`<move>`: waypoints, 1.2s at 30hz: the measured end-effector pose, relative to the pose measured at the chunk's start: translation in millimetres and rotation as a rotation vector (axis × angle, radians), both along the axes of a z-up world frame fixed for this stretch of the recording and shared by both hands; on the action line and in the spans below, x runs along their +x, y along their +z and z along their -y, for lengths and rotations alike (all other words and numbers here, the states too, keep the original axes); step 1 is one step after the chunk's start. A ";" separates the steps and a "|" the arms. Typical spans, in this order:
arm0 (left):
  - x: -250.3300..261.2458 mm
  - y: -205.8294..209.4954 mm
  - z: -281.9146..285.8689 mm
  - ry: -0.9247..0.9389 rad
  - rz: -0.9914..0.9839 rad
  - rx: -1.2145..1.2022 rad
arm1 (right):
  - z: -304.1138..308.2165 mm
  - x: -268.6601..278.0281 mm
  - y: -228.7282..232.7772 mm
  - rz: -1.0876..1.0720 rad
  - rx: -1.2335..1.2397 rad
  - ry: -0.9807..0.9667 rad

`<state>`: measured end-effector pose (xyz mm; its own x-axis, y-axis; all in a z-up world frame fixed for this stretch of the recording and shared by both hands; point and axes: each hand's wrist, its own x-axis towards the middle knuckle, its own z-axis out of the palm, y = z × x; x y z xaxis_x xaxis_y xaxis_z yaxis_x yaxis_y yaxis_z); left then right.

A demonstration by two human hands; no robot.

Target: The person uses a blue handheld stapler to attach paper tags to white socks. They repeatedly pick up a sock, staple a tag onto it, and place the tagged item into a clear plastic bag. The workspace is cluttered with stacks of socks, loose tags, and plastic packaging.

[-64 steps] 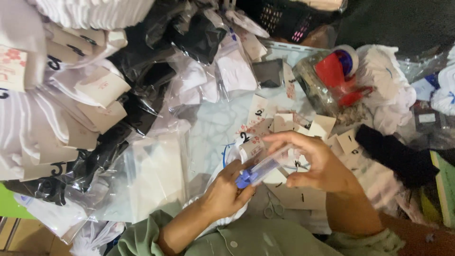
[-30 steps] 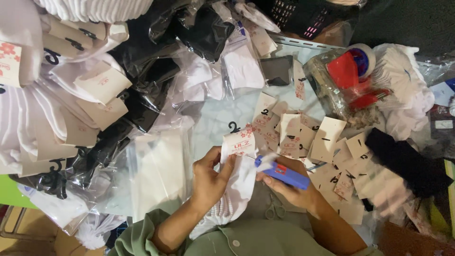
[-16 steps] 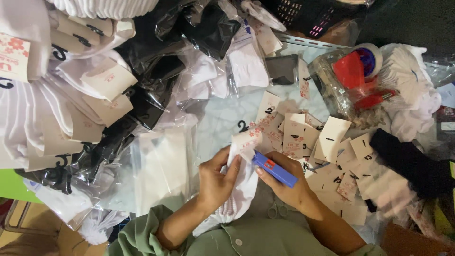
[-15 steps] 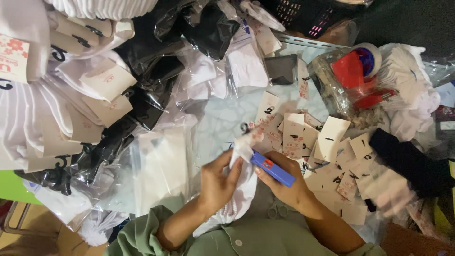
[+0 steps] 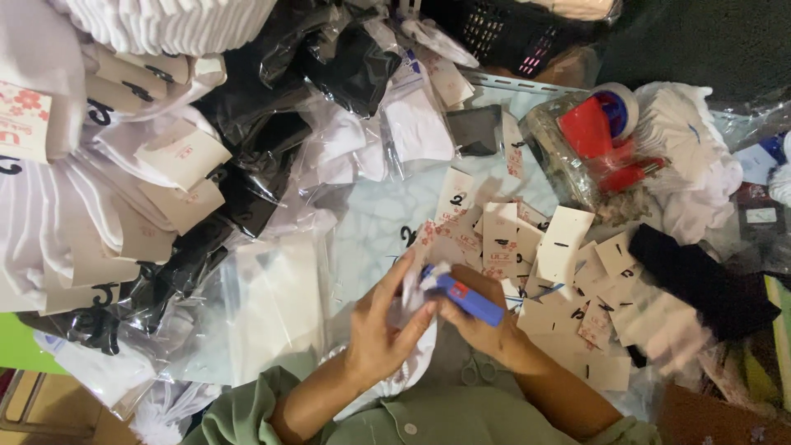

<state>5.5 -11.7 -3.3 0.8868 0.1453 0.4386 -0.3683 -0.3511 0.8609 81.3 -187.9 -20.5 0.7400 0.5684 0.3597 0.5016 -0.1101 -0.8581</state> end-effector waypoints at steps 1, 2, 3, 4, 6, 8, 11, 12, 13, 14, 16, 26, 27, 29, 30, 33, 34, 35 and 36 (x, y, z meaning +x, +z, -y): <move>4.9 -3.4 -1.7 0.034 0.046 0.026 | -2.2 -3.1 4.5 -0.041 -0.061 0.000; 8.0 -7.3 -2.5 0.066 0.086 0.050 | -3.5 -8.4 8.6 -0.088 -0.124 -0.001; 8.5 -5.8 -1.3 0.064 0.085 0.047 | -2.9 -7.2 6.2 -0.090 -0.126 -0.004; 8.9 -4.1 -0.7 0.102 0.129 0.110 | -3.0 -5.7 3.9 -0.046 -0.109 0.002; 8.7 -2.4 -0.4 0.145 0.171 0.172 | -0.5 -3.1 -6.5 -0.003 -0.094 0.013; 7.8 -1.8 -1.0 0.065 0.210 0.208 | 4.7 0.1 -22.2 -0.148 0.002 0.008; 3.7 -21.0 1.0 0.057 0.188 0.249 | 31.4 -4.9 -104.4 -0.181 -0.136 -0.013; 4.9 -19.7 2.2 0.055 0.185 0.249 | 20.0 -4.6 -85.2 -0.185 -0.135 -0.015; 6.4 -18.6 3.8 0.077 0.222 0.287 | 9.0 -3.9 -66.3 -0.339 0.033 0.046; 8.0 -17.6 5.8 0.099 0.260 0.324 | -1.3 -2.9 -47.2 -0.490 0.203 0.106; 6.4 -21.1 7.8 0.077 0.236 0.334 | 5.3 -3.3 -59.9 -0.620 0.219 0.143; 16.7 13.6 7.0 0.243 -0.142 -0.080 | 61.9 34.6 -35.6 -0.445 0.134 0.183; 16.3 13.3 1.6 0.244 -0.146 -0.077 | 68.7 47.0 -29.7 -0.448 0.136 0.184; 15.6 12.3 -7.4 0.128 -0.181 -0.355 | 84.9 70.9 -17.6 -0.226 0.193 0.121; 14.4 20.1 -7.0 0.125 -0.180 -0.355 | 85.9 77.4 -7.0 -0.224 0.193 0.119; 12.2 25.6 -7.0 -0.080 -0.280 -0.396 | 76.8 83.8 37.9 -0.059 0.139 0.112; 12.5 15.2 -7.9 -0.173 -0.311 -0.346 | 65.3 77.8 61.3 0.059 0.055 0.086; 12.7 4.9 -8.7 -0.266 -0.341 -0.296 | 53.7 72.0 85.0 0.177 -0.029 0.059; 12.5 8.2 -8.2 -0.272 -0.340 -0.293 | 45.7 71.7 86.6 0.179 -0.028 0.053</move>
<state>18.0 -3.6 4.8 0.9948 -0.0363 0.0948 -0.0952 -0.0080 0.9954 152.9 -233.6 66.1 0.6343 0.6166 0.4663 0.6519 -0.1024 -0.7514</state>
